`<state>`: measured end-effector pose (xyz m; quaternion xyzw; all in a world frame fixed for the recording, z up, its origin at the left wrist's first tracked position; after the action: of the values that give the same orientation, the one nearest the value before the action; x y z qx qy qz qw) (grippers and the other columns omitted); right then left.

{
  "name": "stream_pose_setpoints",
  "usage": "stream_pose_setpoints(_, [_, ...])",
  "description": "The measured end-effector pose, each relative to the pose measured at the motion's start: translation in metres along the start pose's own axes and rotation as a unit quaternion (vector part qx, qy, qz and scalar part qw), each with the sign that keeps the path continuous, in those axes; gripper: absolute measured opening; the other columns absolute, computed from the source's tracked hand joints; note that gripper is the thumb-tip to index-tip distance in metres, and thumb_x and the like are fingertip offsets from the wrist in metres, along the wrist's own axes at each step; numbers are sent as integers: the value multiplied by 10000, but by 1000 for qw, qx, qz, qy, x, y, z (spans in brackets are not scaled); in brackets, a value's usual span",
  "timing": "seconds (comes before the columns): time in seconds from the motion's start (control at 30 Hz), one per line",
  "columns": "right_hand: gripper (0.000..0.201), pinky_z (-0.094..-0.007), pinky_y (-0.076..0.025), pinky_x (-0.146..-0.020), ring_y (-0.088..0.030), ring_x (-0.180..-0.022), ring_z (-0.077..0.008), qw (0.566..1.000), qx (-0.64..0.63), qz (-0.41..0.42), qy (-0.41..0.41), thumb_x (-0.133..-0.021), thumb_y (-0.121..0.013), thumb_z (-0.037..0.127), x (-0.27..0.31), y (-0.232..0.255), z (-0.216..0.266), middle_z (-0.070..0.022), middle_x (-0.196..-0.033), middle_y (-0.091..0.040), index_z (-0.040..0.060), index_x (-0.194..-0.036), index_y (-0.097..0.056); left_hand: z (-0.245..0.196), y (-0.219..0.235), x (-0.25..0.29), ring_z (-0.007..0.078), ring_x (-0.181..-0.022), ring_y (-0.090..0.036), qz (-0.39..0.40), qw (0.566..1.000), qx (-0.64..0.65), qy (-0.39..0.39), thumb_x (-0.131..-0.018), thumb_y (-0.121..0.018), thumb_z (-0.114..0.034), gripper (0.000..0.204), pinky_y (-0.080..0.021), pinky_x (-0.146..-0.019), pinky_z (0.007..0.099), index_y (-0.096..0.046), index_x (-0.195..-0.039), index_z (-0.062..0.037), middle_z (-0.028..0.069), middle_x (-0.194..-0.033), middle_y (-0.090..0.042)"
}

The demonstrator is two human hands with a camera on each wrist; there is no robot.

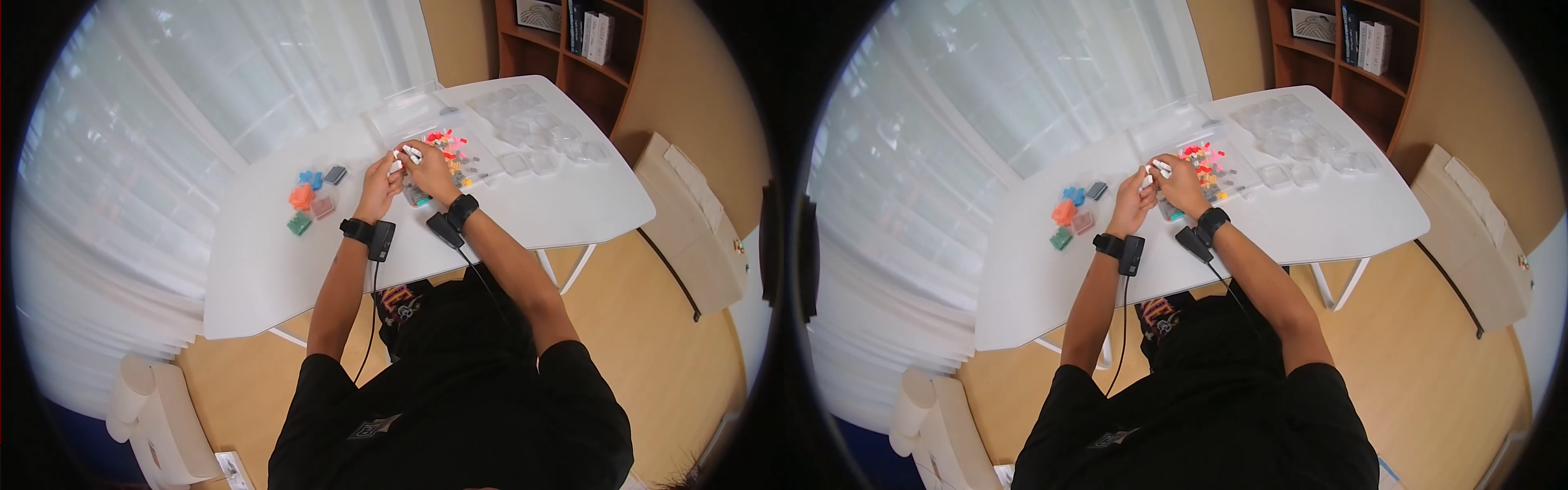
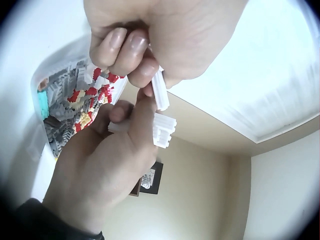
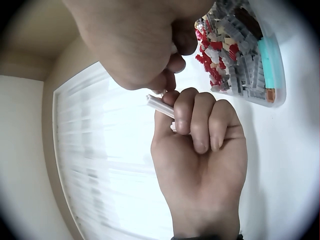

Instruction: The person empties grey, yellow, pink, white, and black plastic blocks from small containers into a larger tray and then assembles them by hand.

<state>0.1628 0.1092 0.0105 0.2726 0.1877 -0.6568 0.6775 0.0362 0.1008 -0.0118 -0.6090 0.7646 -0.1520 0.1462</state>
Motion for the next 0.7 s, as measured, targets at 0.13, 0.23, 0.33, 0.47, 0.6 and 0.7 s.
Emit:
stream_pose_setpoints(0.13, [158, -342, -489, -670, -645, -732, -270, 1000, -1, -5, 23, -831, -612, 79, -1, 0, -2, -156, -846, -654, -11, -959, -632, -3, 0, 1, 36, -441, -276, 1, 1000, -7, -7, -986, -459, -313, 270, -218, -412, 195, -550, -952, -61, -42, -584, -362])
stream_pose_setpoints(0.23, [157, -345, -490, -670, -648, -748, -269, 1000, 7, 6, 25, -833, -601, 79, 0, 3, 5, -161, -852, -654, -8, -961, -624, -2, 2, 0, 39, -431, -285, 27, 999, -32, -5, -993, -438, -322, 274, -249, -436, 199, -536, -953, -70, -47, -591, -365])
stream_pose_setpoints(0.33, [165, -356, -490, -678, -646, -772, -289, 1000, 7, 26, 4, -837, -596, 99, -2, 2, 1, -167, -849, -654, -5, -964, -615, -2, 1, 0, 40, -435, -298, 32, 999, -3, 7, -995, -434, -314, 268, -258, -438, 201, -533, -952, -68, -43, -598, -372])
stream_pose_setpoints(0.47, [176, -350, -483, -708, -637, -787, -288, 999, 35, 31, 19, -848, -590, 124, -2, 1, -3, -161, -857, -653, 3, -976, -606, -2, -1, 1, 51, -442, -314, 34, 999, -1, 4, -991, -446, -302, 278, -265, -446, 204, -536, -1003, -39, -29, -595, -385])
stream_pose_setpoints(0.6, [168, -376, -480, -680, -634, -763, -326, 999, 31, 37, 25, -838, -589, 126, -3, 2, -2, -188, -825, -648, -3, -945, -605, -2, 0, 3, 45, -432, -312, 20, 999, -34, 17, -991, -449, -304, 272, -256, -436, 200, -530, -957, -46, -30, -597, -383])
stream_pose_setpoints(0.7, [167, -373, -480, -681, -634, -761, -325, 999, 24, 46, 9, -840, -587, 125, -3, 2, -3, -188, -818, -648, -3, -944, -605, -3, 1, 2, 46, -429, -309, 26, 999, -27, 20, -988, -458, -307, 280, -251, -428, 200, -530, -958, -38, -31, -593, -377])
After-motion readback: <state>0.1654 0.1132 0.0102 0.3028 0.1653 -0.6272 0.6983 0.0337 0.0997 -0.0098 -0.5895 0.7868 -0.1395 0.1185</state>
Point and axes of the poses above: each hand's wrist, its own x-axis away from the middle knuckle, its own y-axis out of the back of the hand, z = x × y, the point moved 4 cm from there along -x, towards the middle knuckle
